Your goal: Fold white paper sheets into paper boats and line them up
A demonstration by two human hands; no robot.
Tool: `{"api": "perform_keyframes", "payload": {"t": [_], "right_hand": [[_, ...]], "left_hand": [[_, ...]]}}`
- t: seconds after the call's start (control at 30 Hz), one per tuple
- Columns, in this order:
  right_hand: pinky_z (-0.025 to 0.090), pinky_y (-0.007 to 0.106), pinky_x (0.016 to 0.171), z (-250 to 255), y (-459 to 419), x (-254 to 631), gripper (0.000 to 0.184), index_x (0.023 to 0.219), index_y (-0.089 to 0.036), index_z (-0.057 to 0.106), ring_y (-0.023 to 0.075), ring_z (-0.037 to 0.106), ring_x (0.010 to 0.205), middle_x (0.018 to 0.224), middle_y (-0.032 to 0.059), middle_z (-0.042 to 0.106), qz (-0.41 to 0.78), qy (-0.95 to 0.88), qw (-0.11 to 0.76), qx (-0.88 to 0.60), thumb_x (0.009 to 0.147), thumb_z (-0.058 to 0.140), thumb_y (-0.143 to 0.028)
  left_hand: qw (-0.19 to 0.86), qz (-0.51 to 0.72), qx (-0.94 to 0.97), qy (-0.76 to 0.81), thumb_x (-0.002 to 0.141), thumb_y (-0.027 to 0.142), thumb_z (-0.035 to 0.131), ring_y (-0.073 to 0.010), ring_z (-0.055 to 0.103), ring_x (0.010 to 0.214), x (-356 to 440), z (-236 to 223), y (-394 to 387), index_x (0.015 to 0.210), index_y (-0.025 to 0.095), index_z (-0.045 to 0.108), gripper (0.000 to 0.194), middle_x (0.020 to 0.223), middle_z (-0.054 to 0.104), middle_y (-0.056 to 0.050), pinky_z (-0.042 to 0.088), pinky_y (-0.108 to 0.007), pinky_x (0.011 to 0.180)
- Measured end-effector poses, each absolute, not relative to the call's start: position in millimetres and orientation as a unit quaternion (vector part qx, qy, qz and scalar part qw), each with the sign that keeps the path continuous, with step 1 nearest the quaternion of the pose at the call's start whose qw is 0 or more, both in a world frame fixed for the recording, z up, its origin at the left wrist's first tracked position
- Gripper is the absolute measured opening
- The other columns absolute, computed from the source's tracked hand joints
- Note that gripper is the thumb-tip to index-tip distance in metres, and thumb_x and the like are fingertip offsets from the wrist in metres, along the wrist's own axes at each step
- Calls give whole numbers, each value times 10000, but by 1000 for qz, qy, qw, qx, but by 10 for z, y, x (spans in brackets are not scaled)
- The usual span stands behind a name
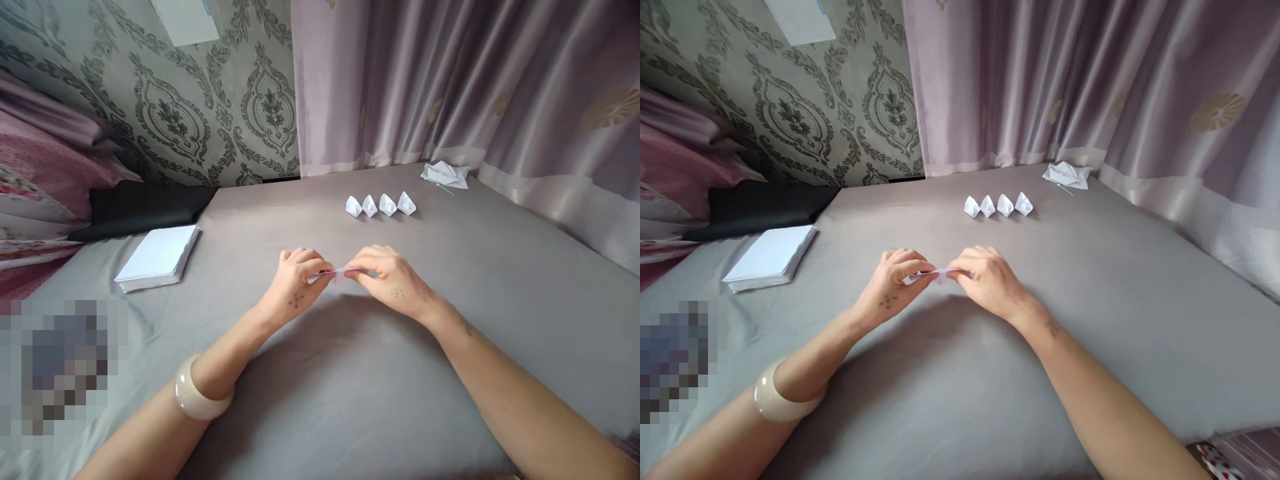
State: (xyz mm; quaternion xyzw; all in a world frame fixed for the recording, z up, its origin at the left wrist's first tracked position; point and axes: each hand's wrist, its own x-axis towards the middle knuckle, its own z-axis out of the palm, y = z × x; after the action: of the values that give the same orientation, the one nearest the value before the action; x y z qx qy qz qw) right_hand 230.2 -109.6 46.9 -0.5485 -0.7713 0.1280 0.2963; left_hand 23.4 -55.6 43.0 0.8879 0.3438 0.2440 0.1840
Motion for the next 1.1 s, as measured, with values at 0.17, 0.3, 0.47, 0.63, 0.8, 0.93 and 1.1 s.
{"api": "perform_keyframes", "payload": {"t": [0.17,0.3,0.47,0.63,0.8,0.93,1.1], "right_hand": [[319,363,806,288,-1046,2201,367,874,-209,683,204,485,825,871,71,654,-134,-823,214,-509,960,333,-138],[314,351,790,171,-1010,2106,378,775,-183,656,199,446,769,781,70,613,-165,-848,149,-482,934,331,-73],[317,331,727,137,-1072,2068,318,729,-170,635,185,453,741,760,60,602,-104,-849,127,-503,922,402,-70],[357,296,719,127,-1143,2084,159,873,-183,695,161,535,796,903,36,651,23,-799,188,-570,914,541,-179],[399,267,681,166,-1130,2093,177,852,-229,730,138,572,770,926,12,649,149,-720,232,-637,905,566,-265],[409,266,670,204,-1095,2131,231,768,-250,738,122,577,722,938,-3,648,226,-669,261,-658,891,560,-331],[402,277,656,210,-1073,2172,278,673,-231,709,126,568,691,895,0,648,264,-626,275,-680,860,566,-378]], "left_hand": [[-73,222,929,285,978,193,366,-185,533,869,215,277,-539,934,226,623,262,974,679,-50,291,-380,867],[-130,172,940,264,968,126,333,-191,510,837,178,154,-511,836,187,600,304,904,658,-61,292,-373,855],[-92,126,957,244,961,135,336,-192,510,790,182,126,-528,817,159,595,297,824,624,-69,323,-368,835],[0,127,953,275,955,218,400,-186,553,805,140,131,-479,868,169,639,260,852,655,-59,342,-367,822],[175,148,899,373,897,328,537,-191,577,864,72,145,-417,798,215,687,213,899,667,-32,362,-377,862],[279,151,839,442,848,363,582,-199,584,854,55,195,-402,774,213,714,213,925,648,-46,416,-349,814],[346,130,801,471,844,377,544,-168,575,758,50,272,-388,783,186,720,266,898,629,-50,436,-282,684]]}}
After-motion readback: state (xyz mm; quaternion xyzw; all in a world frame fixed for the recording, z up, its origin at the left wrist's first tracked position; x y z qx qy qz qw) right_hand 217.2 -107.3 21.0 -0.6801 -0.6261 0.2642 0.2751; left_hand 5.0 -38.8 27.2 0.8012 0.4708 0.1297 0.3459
